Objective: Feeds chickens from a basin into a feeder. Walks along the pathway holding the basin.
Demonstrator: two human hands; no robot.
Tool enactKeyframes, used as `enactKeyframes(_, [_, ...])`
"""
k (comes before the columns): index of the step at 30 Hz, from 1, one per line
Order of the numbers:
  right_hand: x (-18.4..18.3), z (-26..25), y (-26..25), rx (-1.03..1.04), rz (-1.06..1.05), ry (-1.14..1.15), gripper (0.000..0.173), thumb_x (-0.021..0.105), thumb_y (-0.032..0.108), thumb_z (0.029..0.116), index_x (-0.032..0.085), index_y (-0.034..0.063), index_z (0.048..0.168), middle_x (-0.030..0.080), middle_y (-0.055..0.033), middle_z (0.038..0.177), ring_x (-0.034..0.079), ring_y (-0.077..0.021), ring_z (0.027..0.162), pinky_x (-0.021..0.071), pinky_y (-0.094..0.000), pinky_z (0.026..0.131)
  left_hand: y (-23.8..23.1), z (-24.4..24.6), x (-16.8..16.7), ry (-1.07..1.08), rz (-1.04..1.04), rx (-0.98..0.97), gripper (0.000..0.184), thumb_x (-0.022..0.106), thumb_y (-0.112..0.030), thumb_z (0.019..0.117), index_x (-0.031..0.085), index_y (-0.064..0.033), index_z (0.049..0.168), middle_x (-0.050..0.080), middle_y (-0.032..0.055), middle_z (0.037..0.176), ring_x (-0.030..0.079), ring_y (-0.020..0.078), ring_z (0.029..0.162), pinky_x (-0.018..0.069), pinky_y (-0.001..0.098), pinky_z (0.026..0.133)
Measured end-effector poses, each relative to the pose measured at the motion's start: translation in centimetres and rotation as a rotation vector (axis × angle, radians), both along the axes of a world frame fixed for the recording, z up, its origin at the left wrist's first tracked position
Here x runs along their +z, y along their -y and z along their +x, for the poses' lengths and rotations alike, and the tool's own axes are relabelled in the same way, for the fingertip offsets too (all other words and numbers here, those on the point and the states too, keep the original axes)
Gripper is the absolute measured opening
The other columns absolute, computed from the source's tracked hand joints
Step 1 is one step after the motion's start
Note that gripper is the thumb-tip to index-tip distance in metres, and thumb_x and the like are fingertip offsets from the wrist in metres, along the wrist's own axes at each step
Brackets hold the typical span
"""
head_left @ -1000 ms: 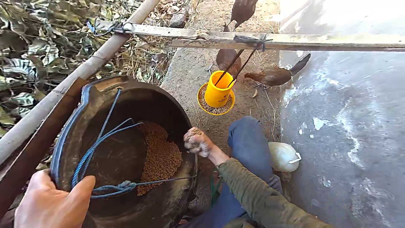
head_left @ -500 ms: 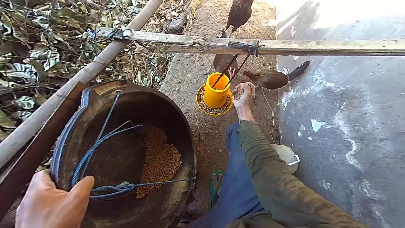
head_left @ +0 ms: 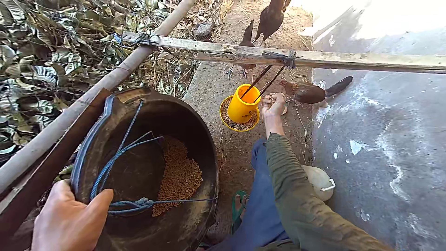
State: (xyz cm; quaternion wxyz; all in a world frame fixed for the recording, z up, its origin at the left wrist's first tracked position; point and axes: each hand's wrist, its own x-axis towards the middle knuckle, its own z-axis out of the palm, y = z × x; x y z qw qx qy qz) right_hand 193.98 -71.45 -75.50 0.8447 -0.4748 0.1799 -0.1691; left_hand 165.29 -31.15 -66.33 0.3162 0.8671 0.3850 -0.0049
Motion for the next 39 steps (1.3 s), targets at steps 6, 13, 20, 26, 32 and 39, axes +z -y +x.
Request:
enactKeyframes(6, [4.9,2.6,-0.9,0.020,0.109,0.133,0.013,0.045,0.005,0.0968,0.048,0.0175,0.095,0.054,0.0029,0.076,0.053,-0.0056,0.058,0.0487,-0.0204,0.053,-0.5,-0.3,-0.6,0.022,-0.007,-0.013,0.061,0.067,-0.025,0.0711,0.054,-0.0019,0.126,0.064,0.0237,0.107,0.063,0.0388,0.096,0.0475,0.0649,0.074])
enactKeyframes(13, [2.9,4.4,-3.0,-0.023,-0.091,0.158,0.008,0.053,0.010,0.1019,0.058,0.0068,0.108,0.067,-0.0065,0.089,0.067,-0.0163,0.081,0.0584,-0.0355,0.073,-0.6,-0.2,-0.7,0.008,0.011,-0.010,0.058,0.066,-0.028,0.0711,0.054,-0.0036,0.123,0.064,0.0224,0.103,0.063,0.0398,0.094,0.0460,0.0658,0.070])
enactKeyframes(20, [2.3,5.5,-3.8,-0.126,-0.289,0.190,0.025,0.057,0.025,0.1063,0.062,0.0063,0.090,0.061,-0.0010,0.071,0.059,-0.0097,0.061,0.0537,-0.0258,0.059,0.1,0.1,0.0,0.008,-0.018,0.021,0.055,0.066,-0.026,0.0718,0.054,-0.0056,0.121,0.064,0.0201,0.101,0.063,0.0372,0.091,0.0459,0.0640,0.068])
enactKeyframes(26, [4.2,1.8,-1.1,-0.245,-0.068,0.075,0.037,0.032,0.043,0.1107,0.048,0.0164,0.090,0.036,0.0059,0.056,0.038,-0.0078,0.045,0.0387,-0.0265,0.045,1.3,0.6,1.4,-0.044,-0.052,0.081,0.045,0.070,-0.021,0.0832,0.054,-0.0052,0.123,0.064,0.0218,0.099,0.063,0.0408,0.091,0.0479,0.0664,0.070])
enactKeyframes(32, [-2.7,-11.7,-11.6,0.370,-0.463,0.031,0.037,0.031,0.027,0.1089,0.046,0.0196,0.076,0.034,0.0109,0.050,0.035,-0.0034,0.041,0.0365,-0.0239,0.042,1.5,0.8,1.4,-0.060,-0.025,0.082,0.035,0.068,-0.016,0.0842,0.054,-0.0101,0.115,0.062,0.0149,0.086,0.064,0.0354,0.076,0.0469,0.0601,0.057])
enactKeyframes(39, [-20.4,-11.2,-27.1,1.461,-1.427,0.118,0.056,0.042,0.040,0.1086,0.052,-0.0004,0.146,0.043,-0.0265,0.155,0.039,-0.0447,0.145,0.0357,-0.0642,0.115,1.3,0.8,1.3,-0.039,-0.023,0.058,0.032,0.067,-0.015,0.0845,0.054,-0.0113,0.114,0.061,0.0100,0.080,0.063,0.0292,0.070,0.0453,0.0525,0.054])
